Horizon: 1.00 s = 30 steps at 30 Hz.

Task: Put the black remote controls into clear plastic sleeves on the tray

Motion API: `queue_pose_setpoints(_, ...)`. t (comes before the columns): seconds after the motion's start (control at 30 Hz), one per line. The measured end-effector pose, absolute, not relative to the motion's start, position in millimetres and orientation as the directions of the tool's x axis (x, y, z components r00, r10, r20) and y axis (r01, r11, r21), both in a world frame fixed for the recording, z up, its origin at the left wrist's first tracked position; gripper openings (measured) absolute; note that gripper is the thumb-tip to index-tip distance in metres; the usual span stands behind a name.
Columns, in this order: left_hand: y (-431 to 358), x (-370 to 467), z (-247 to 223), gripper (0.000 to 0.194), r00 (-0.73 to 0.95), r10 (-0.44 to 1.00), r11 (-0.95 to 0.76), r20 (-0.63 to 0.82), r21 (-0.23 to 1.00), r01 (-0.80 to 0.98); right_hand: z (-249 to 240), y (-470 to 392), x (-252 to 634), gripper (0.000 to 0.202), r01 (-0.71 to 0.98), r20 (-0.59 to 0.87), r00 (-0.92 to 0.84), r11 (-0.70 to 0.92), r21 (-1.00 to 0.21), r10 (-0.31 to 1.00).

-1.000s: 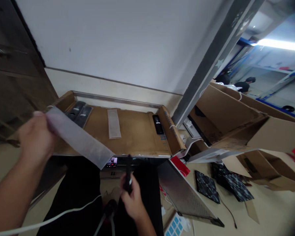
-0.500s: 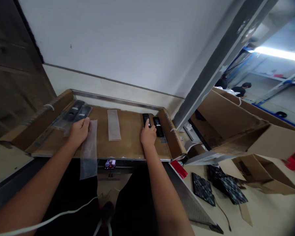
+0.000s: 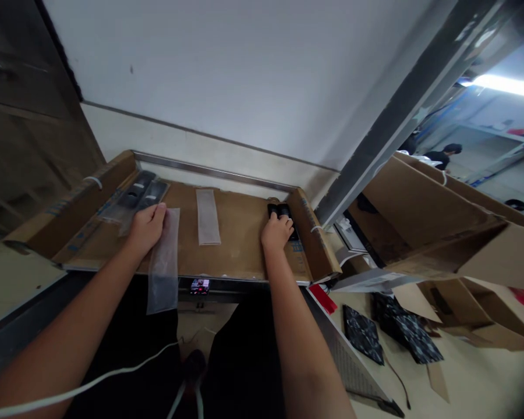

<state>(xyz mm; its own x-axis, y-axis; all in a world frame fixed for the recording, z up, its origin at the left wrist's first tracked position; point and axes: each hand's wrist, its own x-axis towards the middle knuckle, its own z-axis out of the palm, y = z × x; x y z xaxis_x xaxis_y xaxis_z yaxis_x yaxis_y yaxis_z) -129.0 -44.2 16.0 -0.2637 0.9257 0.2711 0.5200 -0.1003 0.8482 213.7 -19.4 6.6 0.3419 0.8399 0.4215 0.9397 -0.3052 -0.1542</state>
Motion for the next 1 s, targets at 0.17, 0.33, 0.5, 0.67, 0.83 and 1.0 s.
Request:
queue_pose_setpoints(0.17, -44.5, -128.3, 16.5, 0.042, -0.260, 0.920, -0.125, 0.295, 0.846, 0.518, 8.4, -11.3, 224.0, 0.026, 0.951, 0.430, 0.308, -0.268, -0.151, 0.849)
queue_pose_setpoints(0.33, -48.0, -124.3, 23.7, 0.040, -0.283, 0.920, -0.105, 0.273, 0.864, 0.492, 9.1, -7.1, 228.4, 0.023, 0.954, 0.446, 0.300, -0.251, -0.165, 0.843)
queue_pose_setpoints(0.5, -48.4, -123.1, 24.8, 0.040, -0.294, 0.914, -0.106, 0.279, 0.864, 0.492, 8.8, -6.9, 227.5, 0.022, 0.950, 0.469, 0.311, -0.259, -0.173, 0.827)
queue_pose_setpoints(0.67, -48.4, -122.5, 25.2, 0.041, -0.306, 0.924, -0.070, 0.229, 0.889, 0.453, 7.4, -5.6, 228.4, 0.023, 0.950, 0.474, 0.311, -0.256, -0.178, 0.824)
queue_pose_setpoints(0.83, -50.0, -121.1, 28.5, 0.040, -0.295, 0.929, -0.065, 0.222, 0.886, 0.460, 6.5, -4.4, 229.0, 0.024, 0.954, 0.486, 0.298, -0.243, -0.173, 0.822)
queue_pose_setpoints(1.0, -47.8, -123.0, 24.8, 0.039, -0.311, 0.924, -0.064, 0.222, 0.892, 0.446, 5.3, -5.8, 229.3, 0.025, 0.959, 0.502, 0.282, -0.222, -0.178, 0.818)
